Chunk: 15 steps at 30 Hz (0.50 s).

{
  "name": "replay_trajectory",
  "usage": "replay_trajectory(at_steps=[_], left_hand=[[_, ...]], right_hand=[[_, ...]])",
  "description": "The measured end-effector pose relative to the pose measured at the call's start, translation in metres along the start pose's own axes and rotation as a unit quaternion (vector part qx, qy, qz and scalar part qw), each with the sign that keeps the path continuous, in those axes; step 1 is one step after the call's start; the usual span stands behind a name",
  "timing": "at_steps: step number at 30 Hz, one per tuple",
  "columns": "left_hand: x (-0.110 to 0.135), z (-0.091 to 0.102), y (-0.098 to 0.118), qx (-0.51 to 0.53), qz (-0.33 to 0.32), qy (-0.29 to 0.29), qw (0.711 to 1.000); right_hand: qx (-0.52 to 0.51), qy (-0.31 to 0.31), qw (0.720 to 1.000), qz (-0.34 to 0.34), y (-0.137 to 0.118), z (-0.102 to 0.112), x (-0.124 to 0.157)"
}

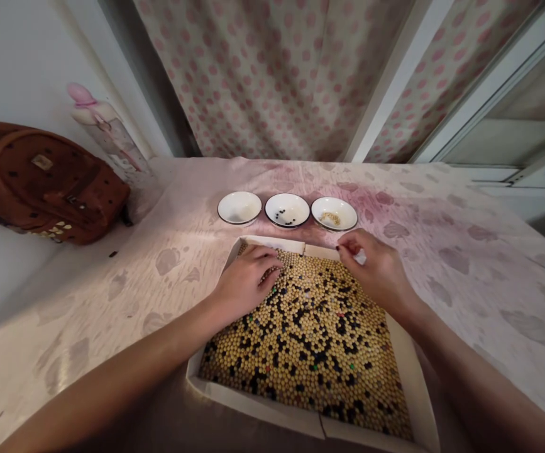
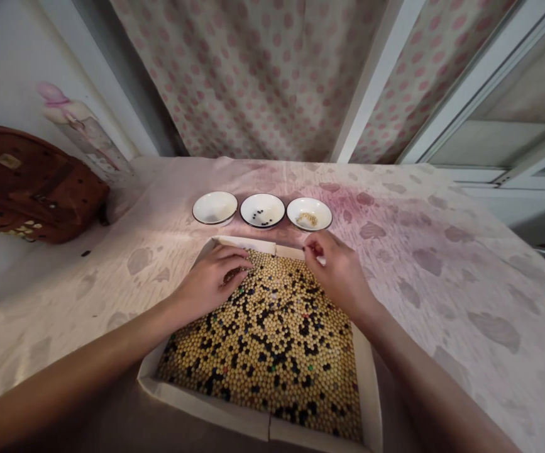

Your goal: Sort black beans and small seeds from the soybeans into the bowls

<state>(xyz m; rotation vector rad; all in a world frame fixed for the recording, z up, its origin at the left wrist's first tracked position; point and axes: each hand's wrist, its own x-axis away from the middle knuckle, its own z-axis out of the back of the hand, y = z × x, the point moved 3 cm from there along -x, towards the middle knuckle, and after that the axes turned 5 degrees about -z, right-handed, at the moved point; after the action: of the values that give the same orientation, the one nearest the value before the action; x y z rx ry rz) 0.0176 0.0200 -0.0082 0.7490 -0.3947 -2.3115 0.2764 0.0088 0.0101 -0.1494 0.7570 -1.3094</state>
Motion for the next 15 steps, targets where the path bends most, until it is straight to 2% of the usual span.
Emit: replay_trajectory(at_steps=[3,5,10,15], left_hand=[[0.000,0.000,0.001,-0.002,-0.005,0.002,1.000],[-0.001,0.000,0.001,-0.003,-0.007,0.004,1.000],[0.000,0.000,0.002,-0.009,-0.015,0.010,1.000],[0.001,-0.001,0.001,-0.013,-0.013,0.003,1.000]], right_hand=[[0.010,0.063,0.997,-0.038,0.023,0.009,-0.016],[0.008,0.077,0.996,-0.052,0.036,0.009,-0.026],[-0.012,0.059,0.996,-0.063,0.057,-0.001,-0.041],[-0.018,0.025,0.999,-0.029,0.062,-0.010,-0.041]])
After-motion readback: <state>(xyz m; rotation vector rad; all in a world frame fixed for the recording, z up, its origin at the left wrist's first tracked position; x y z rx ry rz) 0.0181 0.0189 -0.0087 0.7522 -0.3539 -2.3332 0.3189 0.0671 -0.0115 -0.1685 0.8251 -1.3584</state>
